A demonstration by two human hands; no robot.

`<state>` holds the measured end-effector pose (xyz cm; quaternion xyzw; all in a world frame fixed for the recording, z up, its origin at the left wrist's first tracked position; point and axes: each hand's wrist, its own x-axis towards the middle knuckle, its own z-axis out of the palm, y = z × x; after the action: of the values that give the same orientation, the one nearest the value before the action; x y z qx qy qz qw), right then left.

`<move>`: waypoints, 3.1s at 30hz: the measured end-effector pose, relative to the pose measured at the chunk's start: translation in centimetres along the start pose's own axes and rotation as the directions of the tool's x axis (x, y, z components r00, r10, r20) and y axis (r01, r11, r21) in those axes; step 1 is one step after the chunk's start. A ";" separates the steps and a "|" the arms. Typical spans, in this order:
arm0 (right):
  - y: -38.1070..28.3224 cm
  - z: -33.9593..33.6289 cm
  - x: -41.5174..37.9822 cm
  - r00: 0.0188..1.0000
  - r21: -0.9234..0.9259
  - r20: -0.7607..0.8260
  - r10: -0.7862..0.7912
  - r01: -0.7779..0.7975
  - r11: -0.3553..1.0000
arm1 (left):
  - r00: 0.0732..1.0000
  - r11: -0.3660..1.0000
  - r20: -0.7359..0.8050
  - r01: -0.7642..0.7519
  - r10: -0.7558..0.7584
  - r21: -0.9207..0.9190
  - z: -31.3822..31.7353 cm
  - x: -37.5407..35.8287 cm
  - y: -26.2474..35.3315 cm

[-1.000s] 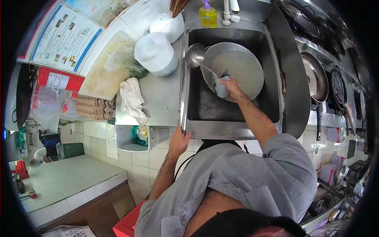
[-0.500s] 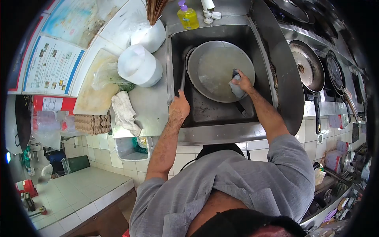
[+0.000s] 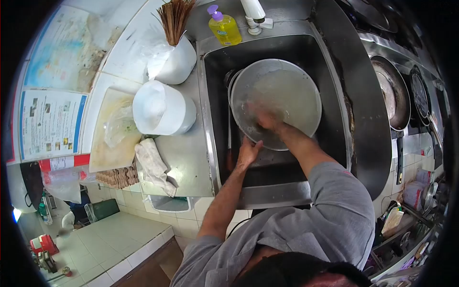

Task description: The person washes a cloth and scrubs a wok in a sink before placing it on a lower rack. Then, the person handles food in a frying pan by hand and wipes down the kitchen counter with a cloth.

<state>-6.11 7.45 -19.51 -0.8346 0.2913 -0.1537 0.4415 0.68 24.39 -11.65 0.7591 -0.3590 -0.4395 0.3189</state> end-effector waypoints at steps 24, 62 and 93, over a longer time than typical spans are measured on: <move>5.7 -0.4 -2.4 0.799 -0.772 0.267 0.539 -0.158 0.616 | 0.979 0.936 -0.035 0.183 -0.202 -0.300 -0.5 3.8 1.2; -6.8 -17.6 -1.8 0.857 0.978 -0.208 0.472 0.199 0.068 | 0.822 0.655 -0.177 -0.279 0.541 0.703 0.8 5.3 20.3; 3.8 -5.2 -1.1 0.980 -0.620 -0.172 0.104 -0.190 0.761 | 0.972 0.984 -0.218 -0.048 0.085 0.169 -2.9 -0.1 -0.9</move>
<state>-10.99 3.12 -19.76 -0.8973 0.4181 -0.0643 0.1260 3.49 25.46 -11.13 0.8150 -0.3804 -0.3091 0.3089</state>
